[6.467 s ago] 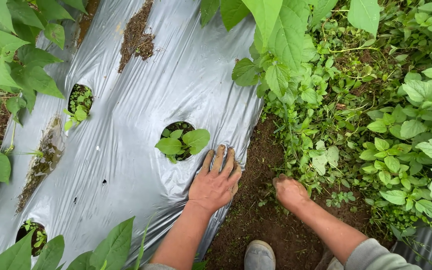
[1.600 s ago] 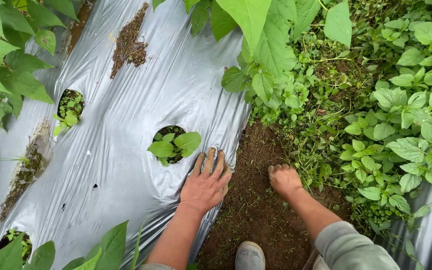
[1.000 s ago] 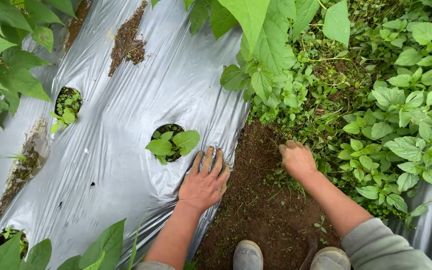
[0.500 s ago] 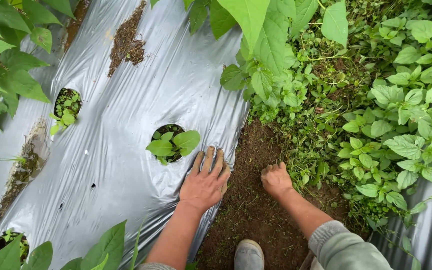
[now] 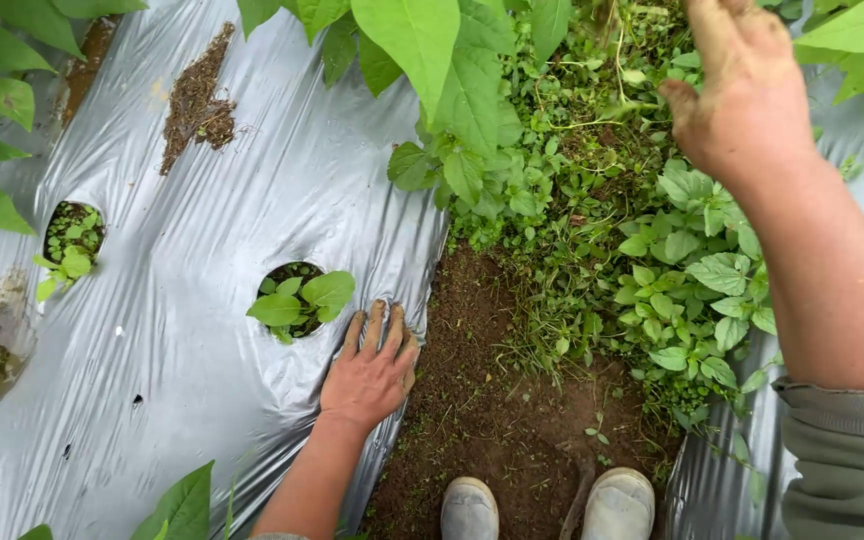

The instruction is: Manually pulling weeds from the soil between rows of crops covered in plastic mulch

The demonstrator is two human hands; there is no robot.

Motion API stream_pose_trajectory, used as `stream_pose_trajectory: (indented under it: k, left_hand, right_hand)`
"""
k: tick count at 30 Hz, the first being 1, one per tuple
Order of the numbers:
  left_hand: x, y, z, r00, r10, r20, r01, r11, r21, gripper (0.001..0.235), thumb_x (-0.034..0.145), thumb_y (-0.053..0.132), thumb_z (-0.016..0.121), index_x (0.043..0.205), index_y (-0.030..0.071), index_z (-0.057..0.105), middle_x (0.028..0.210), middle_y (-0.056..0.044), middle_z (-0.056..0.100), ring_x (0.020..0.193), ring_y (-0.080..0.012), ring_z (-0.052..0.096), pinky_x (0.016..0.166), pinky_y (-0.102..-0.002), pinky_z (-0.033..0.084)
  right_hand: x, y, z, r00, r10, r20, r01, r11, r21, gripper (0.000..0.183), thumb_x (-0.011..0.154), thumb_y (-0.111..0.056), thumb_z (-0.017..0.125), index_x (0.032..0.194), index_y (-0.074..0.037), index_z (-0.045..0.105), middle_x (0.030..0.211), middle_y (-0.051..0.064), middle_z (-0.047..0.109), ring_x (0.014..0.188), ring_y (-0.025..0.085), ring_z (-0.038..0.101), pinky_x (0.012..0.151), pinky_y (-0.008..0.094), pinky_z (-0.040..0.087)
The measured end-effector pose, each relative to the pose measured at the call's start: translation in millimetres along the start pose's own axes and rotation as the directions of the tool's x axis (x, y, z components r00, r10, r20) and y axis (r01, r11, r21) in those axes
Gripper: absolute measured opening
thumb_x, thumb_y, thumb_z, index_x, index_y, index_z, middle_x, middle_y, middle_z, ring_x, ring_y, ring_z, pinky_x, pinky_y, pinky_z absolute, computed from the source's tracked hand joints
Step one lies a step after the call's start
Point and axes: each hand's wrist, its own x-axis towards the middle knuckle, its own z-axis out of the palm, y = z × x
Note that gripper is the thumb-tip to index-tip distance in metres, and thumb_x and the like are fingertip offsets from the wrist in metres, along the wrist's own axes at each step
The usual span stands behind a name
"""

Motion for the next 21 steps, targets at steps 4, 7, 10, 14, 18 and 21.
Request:
stream_pose_trajectory:
  k: [4, 7, 10, 14, 18, 21]
  left_hand:
    - [11, 1, 32, 0.989, -0.018, -0.147, 0.019, 1.000, 0.007, 0.056, 0.099, 0.042, 0.017, 0.148, 0.022, 0.034, 0.167, -0.016, 0.010, 0.153, -0.0448, 0.003, 0.123, -0.057, 0.003]
    - [21, -2, 63, 0.942, -0.036, -0.335, 0.029, 0.999, -0.026, 0.057, 0.098, 0.041, 0.018, 0.144, 0.016, 0.041, 0.163, -0.014, 0.024, 0.153, -0.0424, 0.014, 0.124, -0.055, 0.009]
    - [14, 16, 45, 0.688, -0.188, -0.701, 0.147, 0.982, -0.119, 0.026, 0.089, 0.031, 0.048, 0.103, 0.015, 0.061, 0.137, -0.010, 0.056, 0.136, -0.0326, 0.046, 0.119, -0.054, 0.031]
    - [38, 66, -11, 0.800, -0.186, -0.571, 0.106, 0.980, -0.171, 0.025, 0.090, 0.043, 0.051, 0.084, 0.020, 0.057, 0.115, -0.009, 0.058, 0.132, -0.0310, 0.050, 0.116, -0.063, 0.023]
    - [78, 160, -42, 0.846, 0.421, -0.328, -0.481, 0.867, -0.128, 0.022, 0.101, 0.023, 0.043, 0.102, 0.017, 0.065, 0.107, -0.010, 0.062, 0.124, -0.0308, 0.055, 0.106, -0.055, 0.040]
    - [127, 232, -10, 0.681, 0.619, -0.391, -0.703, 0.702, -0.113, 0.019, 0.099, 0.019, 0.050, 0.101, 0.016, 0.068, 0.099, -0.008, 0.066, 0.110, -0.0293, 0.059, 0.094, -0.050, 0.048]
  right_hand:
    - [-57, 43, -47, 0.939, -0.191, -0.287, 0.206, 0.978, 0.023, 0.044, 0.110, -0.002, 0.071, 0.151, 0.011, 0.066, 0.121, 0.025, 0.072, 0.100, 0.036, 0.068, 0.092, 0.056, 0.053]
    - [-120, 70, -4, 0.939, 0.183, 0.291, -0.193, 0.981, 0.005, 0.038, 0.104, -0.032, 0.058, 0.137, -0.015, 0.065, 0.125, 0.014, 0.069, 0.123, 0.032, 0.060, 0.105, 0.052, 0.054]
    - [-223, 195, 125, 0.976, -0.215, -0.039, 0.210, 0.972, -0.108, 0.025, 0.086, -0.014, 0.073, 0.110, -0.008, 0.075, 0.089, 0.014, 0.072, 0.094, 0.033, 0.074, 0.097, 0.043, 0.058]
    - [-289, 247, 180, 0.957, -0.291, -0.021, 0.277, 0.929, -0.244, 0.016, 0.087, -0.015, 0.067, 0.101, -0.010, 0.073, 0.090, 0.009, 0.071, 0.099, 0.025, 0.073, 0.108, 0.038, 0.052]
    - [-310, 236, 184, 0.952, -0.273, -0.141, 0.210, 0.913, -0.350, 0.028, 0.087, -0.020, 0.064, 0.114, -0.020, 0.070, 0.119, 0.005, 0.068, 0.126, 0.026, 0.063, 0.114, 0.046, 0.047]
    - [-305, 230, 181, 0.943, -0.270, -0.195, 0.175, 0.899, -0.401, 0.036, 0.083, -0.019, 0.065, 0.119, -0.023, 0.069, 0.126, 0.006, 0.063, 0.132, 0.029, 0.059, 0.118, 0.052, 0.044]
